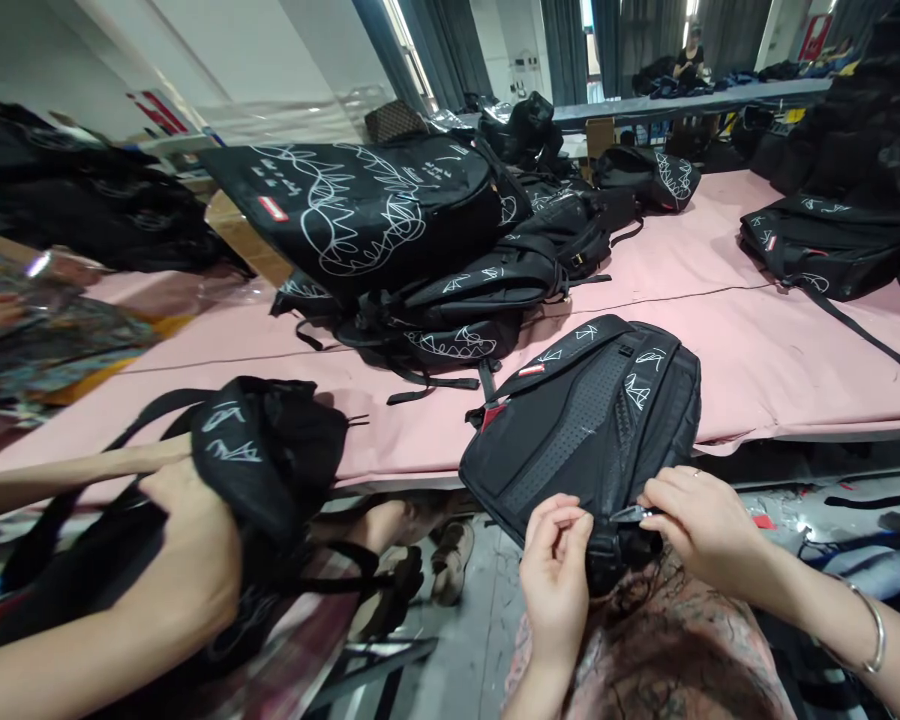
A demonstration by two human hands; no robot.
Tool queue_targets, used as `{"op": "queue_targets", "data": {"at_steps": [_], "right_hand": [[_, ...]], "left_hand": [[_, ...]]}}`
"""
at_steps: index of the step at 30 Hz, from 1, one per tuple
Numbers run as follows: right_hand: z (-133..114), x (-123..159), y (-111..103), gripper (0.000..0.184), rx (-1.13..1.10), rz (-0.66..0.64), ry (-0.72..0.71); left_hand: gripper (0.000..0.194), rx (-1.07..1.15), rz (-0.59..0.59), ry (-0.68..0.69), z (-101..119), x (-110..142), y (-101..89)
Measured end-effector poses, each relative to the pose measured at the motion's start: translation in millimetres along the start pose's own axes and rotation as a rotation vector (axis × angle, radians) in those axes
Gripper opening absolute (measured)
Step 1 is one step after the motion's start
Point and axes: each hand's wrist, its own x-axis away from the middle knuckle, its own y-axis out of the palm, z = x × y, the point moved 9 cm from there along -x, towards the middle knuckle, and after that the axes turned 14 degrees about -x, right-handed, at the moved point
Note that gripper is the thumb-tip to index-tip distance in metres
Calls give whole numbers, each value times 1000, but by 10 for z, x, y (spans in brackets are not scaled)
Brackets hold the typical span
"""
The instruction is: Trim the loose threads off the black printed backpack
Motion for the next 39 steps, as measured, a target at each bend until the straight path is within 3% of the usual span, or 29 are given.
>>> {"op": "queue_targets", "data": {"at_steps": [3, 8, 11, 14, 16, 19, 21, 23, 26, 28, 31, 33, 36, 39], "right_hand": [[-6, -17, 9, 6, -39, -5, -5], [-104, -89, 35, 8, 34, -58, -34], [-69, -85, -12, 11, -46, -15, -41], [177, -17, -48, 8, -355, 117, 67], [407, 57, 8, 11, -632, 235, 193], [591, 109, 230, 23, -987, 338, 325], [560, 44, 416, 29, -1163, 283, 372], [487, -64, 516, 28, -1262, 220, 393], [489, -210, 371, 20, -1181, 331, 370], [516, -272, 211, 12, -973, 416, 353], [519, -343, 117, 10, -754, 405, 344], [515, -370, 144, 12, -754, 343, 334], [512, -356, 187, 18, -835, 261, 269], [602, -236, 128, 23, -844, 320, 200]], "left_hand": [[14, 67, -17, -52, -91, -3, 21], [16, 13, -4, 2, 3, 28, 0], [20, 168, -13, -123, -49, 33, 13], [27, 442, -125, -349, -154, 63, 146], [29, 550, -144, -397, -147, 85, 172], [29, 560, -117, -347, -113, 134, 155], [33, 460, -162, -273, -83, 188, 212], [49, 309, -226, -198, -68, 233, 308], [75, 56, -230, -98, -70, 216, 384], [66, -109, -142, -22, -49, 157, 335], [38, -236, -55, 37, -41, 99, 252], [32, -161, -101, -5, -104, 85, 258], [33, 98, -215, -184, -235, 87, 318], [37, 335, -280, -380, -293, 95, 386]]}}
